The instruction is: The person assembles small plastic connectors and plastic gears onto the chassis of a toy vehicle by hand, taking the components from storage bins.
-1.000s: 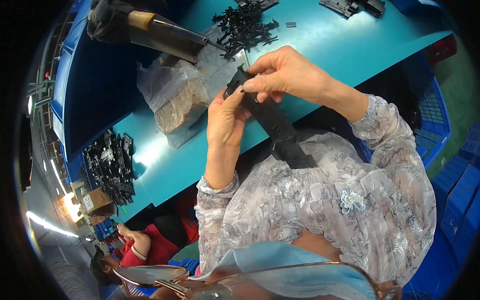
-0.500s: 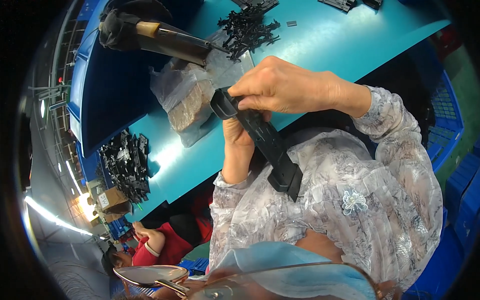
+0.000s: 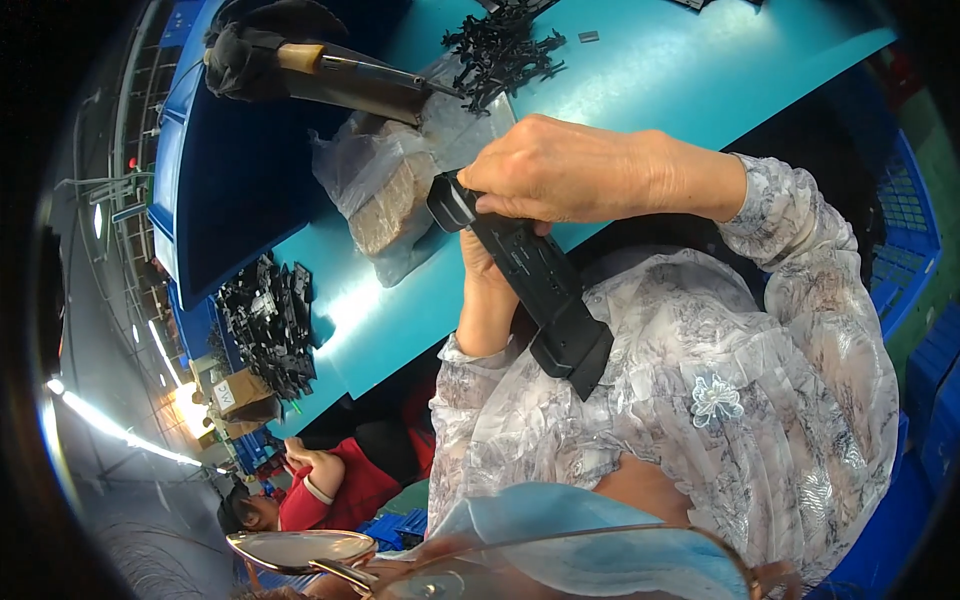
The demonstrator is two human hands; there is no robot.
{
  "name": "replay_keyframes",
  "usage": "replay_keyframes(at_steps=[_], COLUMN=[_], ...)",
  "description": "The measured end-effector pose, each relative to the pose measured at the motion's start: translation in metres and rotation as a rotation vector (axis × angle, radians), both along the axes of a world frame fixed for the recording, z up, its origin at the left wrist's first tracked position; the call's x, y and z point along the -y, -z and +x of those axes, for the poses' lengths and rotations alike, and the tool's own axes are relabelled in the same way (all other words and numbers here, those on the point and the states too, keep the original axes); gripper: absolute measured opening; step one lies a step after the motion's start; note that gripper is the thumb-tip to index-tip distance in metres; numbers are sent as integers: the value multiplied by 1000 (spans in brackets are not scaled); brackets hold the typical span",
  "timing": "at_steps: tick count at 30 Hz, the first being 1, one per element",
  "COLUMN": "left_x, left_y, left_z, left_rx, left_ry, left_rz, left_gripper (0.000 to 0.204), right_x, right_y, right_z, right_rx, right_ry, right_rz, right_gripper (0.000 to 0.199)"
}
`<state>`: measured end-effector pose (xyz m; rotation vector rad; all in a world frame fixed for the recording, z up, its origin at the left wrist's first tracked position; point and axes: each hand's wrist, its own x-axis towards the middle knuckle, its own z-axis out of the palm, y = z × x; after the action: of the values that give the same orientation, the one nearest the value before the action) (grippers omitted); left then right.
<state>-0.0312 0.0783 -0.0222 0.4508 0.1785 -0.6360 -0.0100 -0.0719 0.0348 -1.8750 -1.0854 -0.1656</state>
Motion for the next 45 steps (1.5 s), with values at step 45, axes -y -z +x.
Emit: replay_keyframes(at_steps=[45], left_x=[-19], left_y=[-45], left_z=[16], left_rx=[46], left_ry=[-126], left_rz=[486], left_gripper=[24], right_x=[18], right_y=[26], right_z=[31], right_rx=[-1290], right_ry=[170], right_rz=[660], right_gripper=[7])
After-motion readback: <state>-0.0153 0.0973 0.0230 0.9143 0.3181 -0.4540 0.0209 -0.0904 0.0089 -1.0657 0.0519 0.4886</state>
